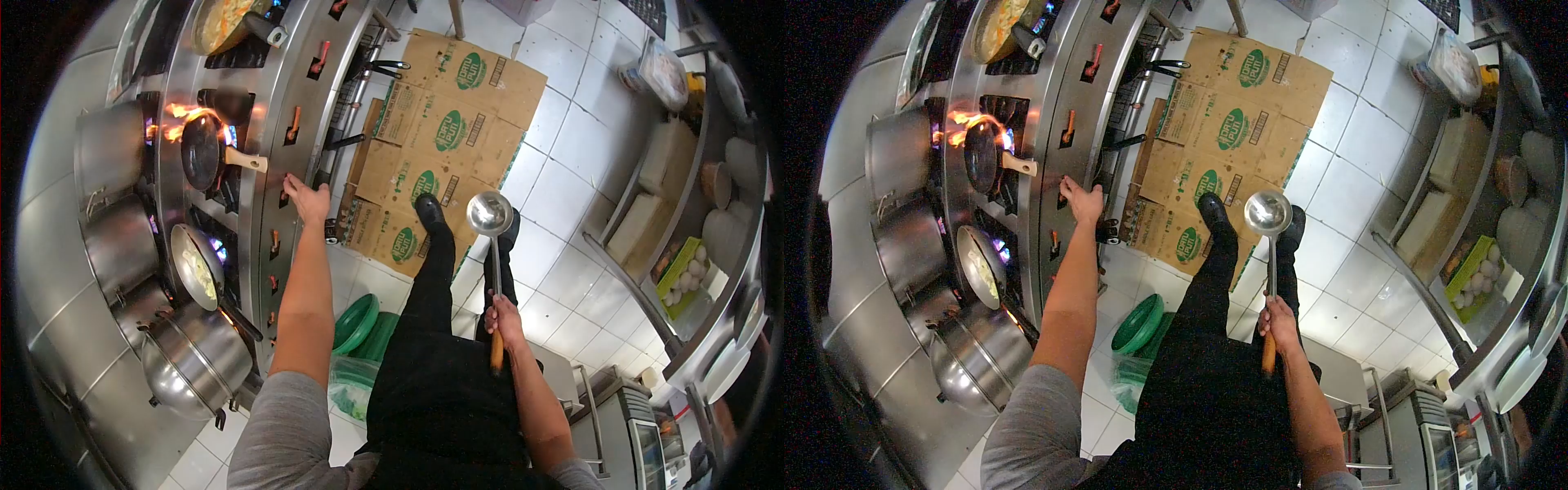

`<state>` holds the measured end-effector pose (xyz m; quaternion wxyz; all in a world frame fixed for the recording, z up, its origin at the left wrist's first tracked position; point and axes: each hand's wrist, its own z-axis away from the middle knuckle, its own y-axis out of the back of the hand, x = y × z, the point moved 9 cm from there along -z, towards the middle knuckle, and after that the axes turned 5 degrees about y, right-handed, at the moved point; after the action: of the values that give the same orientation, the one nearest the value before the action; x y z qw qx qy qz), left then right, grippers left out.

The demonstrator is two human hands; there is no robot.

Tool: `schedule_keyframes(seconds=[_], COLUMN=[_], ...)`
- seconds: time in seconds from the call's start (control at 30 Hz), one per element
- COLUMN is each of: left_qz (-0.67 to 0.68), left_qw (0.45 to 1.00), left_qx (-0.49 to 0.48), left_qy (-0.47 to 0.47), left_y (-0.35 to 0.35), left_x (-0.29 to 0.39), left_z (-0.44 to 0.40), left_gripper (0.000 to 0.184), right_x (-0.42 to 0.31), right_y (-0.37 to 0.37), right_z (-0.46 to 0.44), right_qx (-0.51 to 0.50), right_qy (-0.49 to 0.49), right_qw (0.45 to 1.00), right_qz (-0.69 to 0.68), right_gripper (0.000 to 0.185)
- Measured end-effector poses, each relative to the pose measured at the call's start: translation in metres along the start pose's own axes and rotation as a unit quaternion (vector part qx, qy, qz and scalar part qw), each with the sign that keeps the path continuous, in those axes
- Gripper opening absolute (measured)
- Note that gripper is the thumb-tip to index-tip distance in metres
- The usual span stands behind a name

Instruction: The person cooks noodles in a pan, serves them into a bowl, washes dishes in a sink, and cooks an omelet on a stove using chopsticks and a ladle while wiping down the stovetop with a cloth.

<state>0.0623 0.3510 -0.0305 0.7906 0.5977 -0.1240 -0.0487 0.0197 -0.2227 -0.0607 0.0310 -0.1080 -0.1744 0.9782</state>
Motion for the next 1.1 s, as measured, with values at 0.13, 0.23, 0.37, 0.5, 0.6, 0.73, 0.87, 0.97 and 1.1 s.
schedule_keyframes(seconds=[0.13, 0.23, 0.37, 0.5, 0.6, 0.73, 0.87, 0.97, 1.1], left_qz=[0.003, 0.005, -0.001, 0.001, -0.001, -0.005, -0.003, -0.01, -0.011], left_qw=[1.0, 1.0, 1.0, 1.0, 1.0, 1.0, 1.0, 1.0, 1.0], left_qx=[0.002, 0.001, 0.011, 0.008, 0.006, 0.001, -0.007, -0.01, -0.005], left_qy=[-0.004, -0.004, -0.01, -0.009, -0.006, 0.0, 0.004, 0.011, 0.003], left_y=[-0.0001, 0.0006, 0.0006, 0.0005, 0.0006, -0.0002, 0.0011, 0.0015, 0.0015], left_x=[0.0003, 0.0004, 0.0001, 0.0007, 0.0006, 0.0, 0.0016, 0.003, 0.003], left_z=[-0.0009, -0.0002, -0.0004, 0.0003, -0.0007, -0.0018, -0.0001, 0.0005, -0.0001], left_gripper=[0.094, 0.093, 0.093, 0.093, 0.093, 0.092, 0.092, 0.092, 0.091], right_x=[-0.0006, -0.0008, -0.0024, -0.0028, -0.0033, -0.0023, -0.0021, -0.002, -0.0011], right_y=[0.0007, 0.0013, 0.0028, 0.0031, 0.003, 0.0046, 0.0051, 0.0058, 0.0065], right_z=[-0.0006, -0.0012, -0.0012, -0.0012, -0.0009, -0.0011, -0.0014, -0.0009, -0.0024], right_qx=[0.0, 0.002, 0.011, 0.008, 0.005, 0.004, 0.002, 0.002, 0.002], right_qy=[-0.001, -0.003, -0.001, -0.002, -0.002, -0.003, -0.003, -0.011, -0.011], right_qw=[1.0, 1.0, 1.0, 1.0, 1.0, 1.0, 1.0, 1.0, 1.0], right_qz=[0.001, 0.0, 0.009, -0.004, -0.009, -0.01, -0.01, -0.017, -0.019], right_gripper=[0.028, 0.028, 0.027, 0.025, 0.025, 0.026, 0.028, 0.029, 0.03])
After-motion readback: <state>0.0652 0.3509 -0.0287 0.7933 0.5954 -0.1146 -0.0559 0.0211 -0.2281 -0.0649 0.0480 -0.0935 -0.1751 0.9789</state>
